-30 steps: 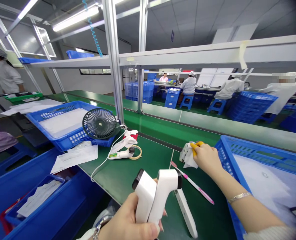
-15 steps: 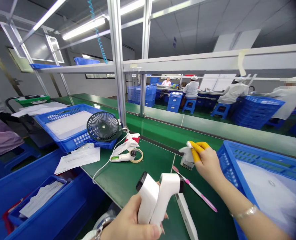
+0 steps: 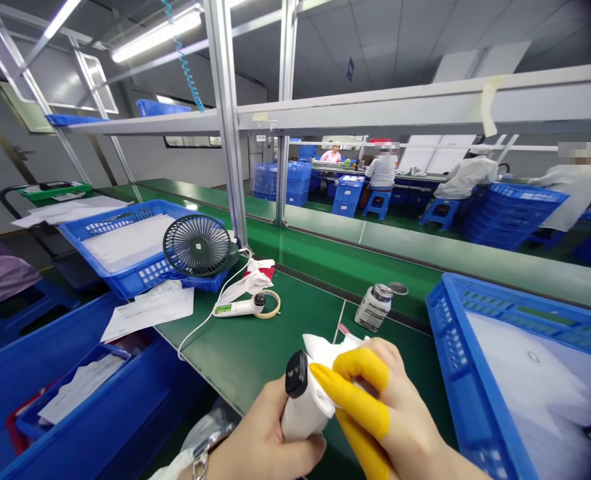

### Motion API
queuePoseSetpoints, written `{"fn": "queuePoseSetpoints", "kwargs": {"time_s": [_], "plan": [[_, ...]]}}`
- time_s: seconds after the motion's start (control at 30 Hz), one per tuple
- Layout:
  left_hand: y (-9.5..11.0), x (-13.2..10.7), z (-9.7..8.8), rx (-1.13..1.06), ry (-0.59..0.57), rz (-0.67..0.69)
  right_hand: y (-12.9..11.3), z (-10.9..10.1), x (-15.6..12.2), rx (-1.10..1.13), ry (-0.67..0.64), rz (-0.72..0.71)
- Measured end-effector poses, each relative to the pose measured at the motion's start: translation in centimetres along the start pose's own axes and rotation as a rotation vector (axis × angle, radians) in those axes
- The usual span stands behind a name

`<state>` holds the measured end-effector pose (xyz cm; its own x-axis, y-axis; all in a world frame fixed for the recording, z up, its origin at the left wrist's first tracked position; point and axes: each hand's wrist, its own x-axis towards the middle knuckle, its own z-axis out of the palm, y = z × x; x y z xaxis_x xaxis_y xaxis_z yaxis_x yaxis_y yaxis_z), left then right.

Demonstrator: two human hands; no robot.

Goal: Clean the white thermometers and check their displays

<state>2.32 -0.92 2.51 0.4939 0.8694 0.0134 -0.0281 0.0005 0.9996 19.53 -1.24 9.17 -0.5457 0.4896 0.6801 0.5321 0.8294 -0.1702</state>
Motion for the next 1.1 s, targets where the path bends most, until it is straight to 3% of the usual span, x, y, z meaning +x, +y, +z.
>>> {"fn": "queuePoseSetpoints", "kwargs": {"time_s": [0.17,0.27,0.33,0.47,0.67,0.77,0.83,0.97,1.1], "plan": [[-0.4,-0.3,-0.4,-0.036,0.035,-0.135,0.0,-0.5,-0.3,0.055,-0.088,0.041],[-1.1,-0.7,-0.6,-0.117,0.131,-0.241,0.0,-0.4,-0.7,0.037,-0.085,0.030],[-1.5,-0.8,-0.7,-0.196,0.126,-0.269,0.1,-0.3,-0.7,0.011,-0.071,-0.006],[-1.3,-0.8,-0.8,-0.288,0.024,-0.241,0.4,-0.2,-0.5,-0.075,-0.081,-0.120],[-0.9,-1.0,-1.4,-0.271,0.011,-0.234,0.7,-0.2,-0.4,-0.163,-0.065,-0.204],[-1.2,-1.1,-1.8,-0.276,-0.020,-0.180,0.9,0.0,-0.5,-0.154,0.053,-0.175],[-1.4,-1.3,-1.9,-0.258,-0.010,-0.199,0.8,0.1,-0.6,-0.140,0.079,-0.178],[-0.9,-1.3,-1.2,-0.223,0.047,-0.227,0.3,0.2,-0.5,-0.157,-0.016,-0.161],[-0.2,-1.2,-0.6,-0.144,0.079,-0.191,0.2,0.6,-0.4,-0.168,0.029,-0.140]]}}
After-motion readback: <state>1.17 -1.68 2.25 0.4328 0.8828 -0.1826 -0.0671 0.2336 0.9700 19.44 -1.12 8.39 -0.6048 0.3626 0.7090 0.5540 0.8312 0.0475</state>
